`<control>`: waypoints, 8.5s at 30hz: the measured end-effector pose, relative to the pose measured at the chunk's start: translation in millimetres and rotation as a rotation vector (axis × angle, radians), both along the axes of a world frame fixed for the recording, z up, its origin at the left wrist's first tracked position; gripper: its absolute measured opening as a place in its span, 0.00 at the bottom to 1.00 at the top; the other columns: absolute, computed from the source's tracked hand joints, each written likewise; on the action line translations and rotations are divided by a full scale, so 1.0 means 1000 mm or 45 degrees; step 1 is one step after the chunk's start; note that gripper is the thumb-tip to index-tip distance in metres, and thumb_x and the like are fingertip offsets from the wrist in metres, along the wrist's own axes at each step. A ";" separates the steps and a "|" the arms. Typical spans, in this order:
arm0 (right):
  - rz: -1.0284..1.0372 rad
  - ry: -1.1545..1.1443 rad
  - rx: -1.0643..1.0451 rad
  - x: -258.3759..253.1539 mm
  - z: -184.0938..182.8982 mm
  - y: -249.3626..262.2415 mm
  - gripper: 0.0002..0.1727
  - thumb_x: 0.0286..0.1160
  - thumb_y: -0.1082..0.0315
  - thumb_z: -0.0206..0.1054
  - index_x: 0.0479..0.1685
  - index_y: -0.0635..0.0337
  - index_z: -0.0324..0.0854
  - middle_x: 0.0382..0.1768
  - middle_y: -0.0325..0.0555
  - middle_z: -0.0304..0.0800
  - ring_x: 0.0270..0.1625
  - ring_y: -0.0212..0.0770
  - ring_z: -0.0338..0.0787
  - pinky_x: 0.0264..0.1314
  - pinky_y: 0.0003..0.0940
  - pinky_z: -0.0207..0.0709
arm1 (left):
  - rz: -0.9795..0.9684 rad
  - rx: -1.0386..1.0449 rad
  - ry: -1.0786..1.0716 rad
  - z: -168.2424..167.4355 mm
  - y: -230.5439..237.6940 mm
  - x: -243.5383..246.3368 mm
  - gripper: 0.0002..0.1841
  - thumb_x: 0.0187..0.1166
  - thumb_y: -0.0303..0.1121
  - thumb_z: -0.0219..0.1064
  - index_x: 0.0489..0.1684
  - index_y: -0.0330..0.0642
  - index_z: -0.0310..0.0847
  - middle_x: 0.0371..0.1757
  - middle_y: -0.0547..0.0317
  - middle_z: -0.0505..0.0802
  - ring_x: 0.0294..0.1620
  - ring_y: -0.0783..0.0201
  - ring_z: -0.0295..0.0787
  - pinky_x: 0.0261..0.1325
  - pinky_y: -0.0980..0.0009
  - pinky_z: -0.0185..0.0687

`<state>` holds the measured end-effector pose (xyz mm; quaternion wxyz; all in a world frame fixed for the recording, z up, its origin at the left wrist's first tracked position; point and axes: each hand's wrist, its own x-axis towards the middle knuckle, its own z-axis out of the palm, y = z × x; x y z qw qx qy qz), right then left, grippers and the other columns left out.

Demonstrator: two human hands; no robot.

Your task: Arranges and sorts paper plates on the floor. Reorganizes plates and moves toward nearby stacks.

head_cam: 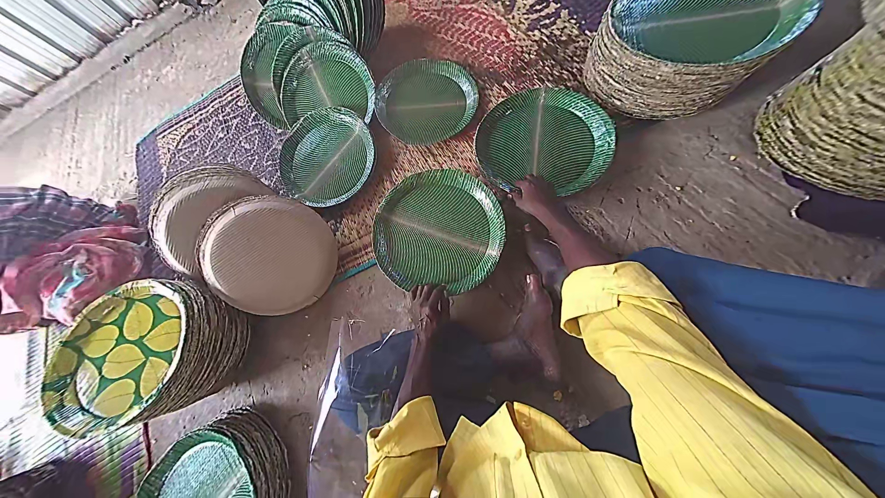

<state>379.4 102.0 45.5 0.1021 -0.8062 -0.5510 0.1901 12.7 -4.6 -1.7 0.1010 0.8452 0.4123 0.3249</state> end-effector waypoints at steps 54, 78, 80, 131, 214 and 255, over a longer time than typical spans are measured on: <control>-0.124 0.113 0.097 0.003 -0.011 -0.002 0.17 0.84 0.57 0.67 0.59 0.57 0.91 0.65 0.68 0.85 0.73 0.71 0.80 0.70 0.75 0.68 | 0.171 -0.058 0.153 0.000 0.001 0.007 0.16 0.80 0.37 0.59 0.47 0.42 0.95 0.51 0.50 0.96 0.57 0.46 0.92 0.73 0.44 0.75; 1.015 0.661 -0.326 -0.183 0.027 -0.055 0.16 0.87 0.65 0.64 0.60 0.70 0.87 0.55 0.64 0.90 0.60 0.59 0.89 0.69 0.57 0.75 | 0.211 -0.009 0.039 0.011 -0.006 -0.006 0.17 0.80 0.33 0.60 0.54 0.35 0.92 0.57 0.39 0.94 0.61 0.38 0.90 0.71 0.39 0.75; 0.840 0.707 -0.132 -0.147 0.032 -0.040 0.15 0.87 0.63 0.65 0.54 0.69 0.89 0.49 0.61 0.91 0.50 0.54 0.90 0.60 0.54 0.80 | 0.156 -0.114 0.151 0.010 -0.004 -0.001 0.17 0.80 0.33 0.60 0.54 0.36 0.93 0.55 0.42 0.95 0.60 0.39 0.91 0.73 0.38 0.73; 1.172 0.580 -0.311 -0.191 0.027 -0.066 0.15 0.86 0.68 0.62 0.59 0.73 0.83 0.57 0.69 0.88 0.63 0.65 0.86 0.69 0.63 0.72 | 0.253 0.164 -0.026 0.011 -0.011 -0.005 0.16 0.76 0.33 0.61 0.53 0.36 0.93 0.59 0.36 0.93 0.65 0.36 0.87 0.74 0.37 0.70; -0.079 0.300 0.014 0.011 -0.012 -0.016 0.17 0.87 0.60 0.64 0.58 0.65 0.89 0.65 0.69 0.86 0.71 0.68 0.83 0.73 0.69 0.71 | 0.081 0.007 0.008 0.006 -0.007 0.001 0.16 0.78 0.33 0.60 0.44 0.37 0.96 0.45 0.48 0.98 0.50 0.47 0.95 0.70 0.45 0.78; 0.433 0.610 0.313 -0.089 0.039 -0.025 0.15 0.86 0.64 0.65 0.50 0.70 0.89 0.48 0.62 0.92 0.52 0.56 0.92 0.63 0.57 0.80 | 0.043 -0.171 0.240 0.017 -0.008 -0.001 0.18 0.84 0.37 0.58 0.56 0.41 0.93 0.56 0.45 0.95 0.63 0.42 0.90 0.80 0.36 0.66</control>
